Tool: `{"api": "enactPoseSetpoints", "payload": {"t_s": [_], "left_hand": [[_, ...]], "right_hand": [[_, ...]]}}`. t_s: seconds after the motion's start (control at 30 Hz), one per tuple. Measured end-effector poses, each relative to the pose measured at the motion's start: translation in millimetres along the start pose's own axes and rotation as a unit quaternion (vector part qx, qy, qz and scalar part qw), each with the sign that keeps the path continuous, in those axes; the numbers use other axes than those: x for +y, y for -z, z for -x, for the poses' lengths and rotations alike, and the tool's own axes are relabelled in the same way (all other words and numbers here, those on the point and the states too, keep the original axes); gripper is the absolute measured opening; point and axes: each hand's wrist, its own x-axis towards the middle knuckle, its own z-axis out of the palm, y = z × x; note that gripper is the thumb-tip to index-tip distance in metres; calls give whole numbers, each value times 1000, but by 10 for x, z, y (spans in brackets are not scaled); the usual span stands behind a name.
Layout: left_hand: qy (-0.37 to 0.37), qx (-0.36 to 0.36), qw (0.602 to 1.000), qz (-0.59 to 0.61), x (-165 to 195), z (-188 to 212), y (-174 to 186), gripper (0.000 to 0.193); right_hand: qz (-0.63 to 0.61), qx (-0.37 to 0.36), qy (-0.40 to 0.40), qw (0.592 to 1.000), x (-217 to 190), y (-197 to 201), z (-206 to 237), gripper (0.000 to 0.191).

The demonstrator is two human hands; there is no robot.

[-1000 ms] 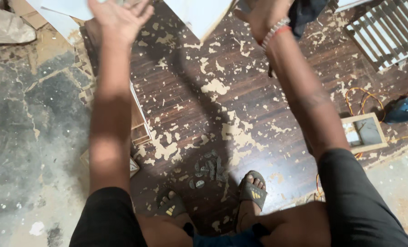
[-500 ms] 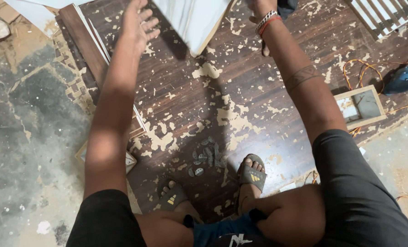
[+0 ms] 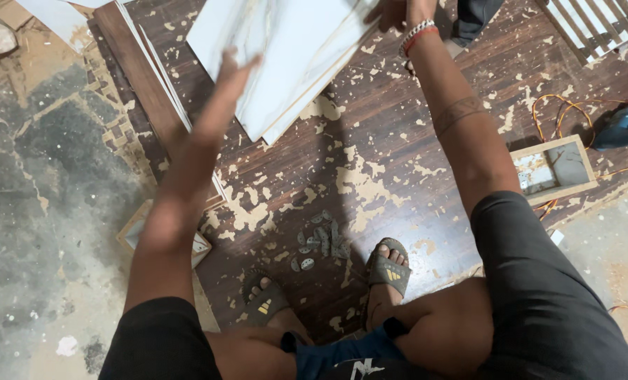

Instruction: The person positions a white marble-patterned panel on the floor and places a wooden frame on top. They then use a green corded drill to drive screws into the frame, securing it to the panel. The person repeatedly picks screws from a small wooden box and fastens them at multiple points along the frame.

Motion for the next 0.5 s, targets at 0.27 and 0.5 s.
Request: {"api": "enactPoseSetpoints", "payload": {"t_s": [0.27,0.5], "left_hand": [[53,-162,868,-467,-776,116,-473,142],[94,-36,854,-511,-1114,-198,-830,144]], "right_hand": [[-165,-16,-53,985,423,391,-295,61],[-332,-103,-70,935,671,589,-809,70]]}}
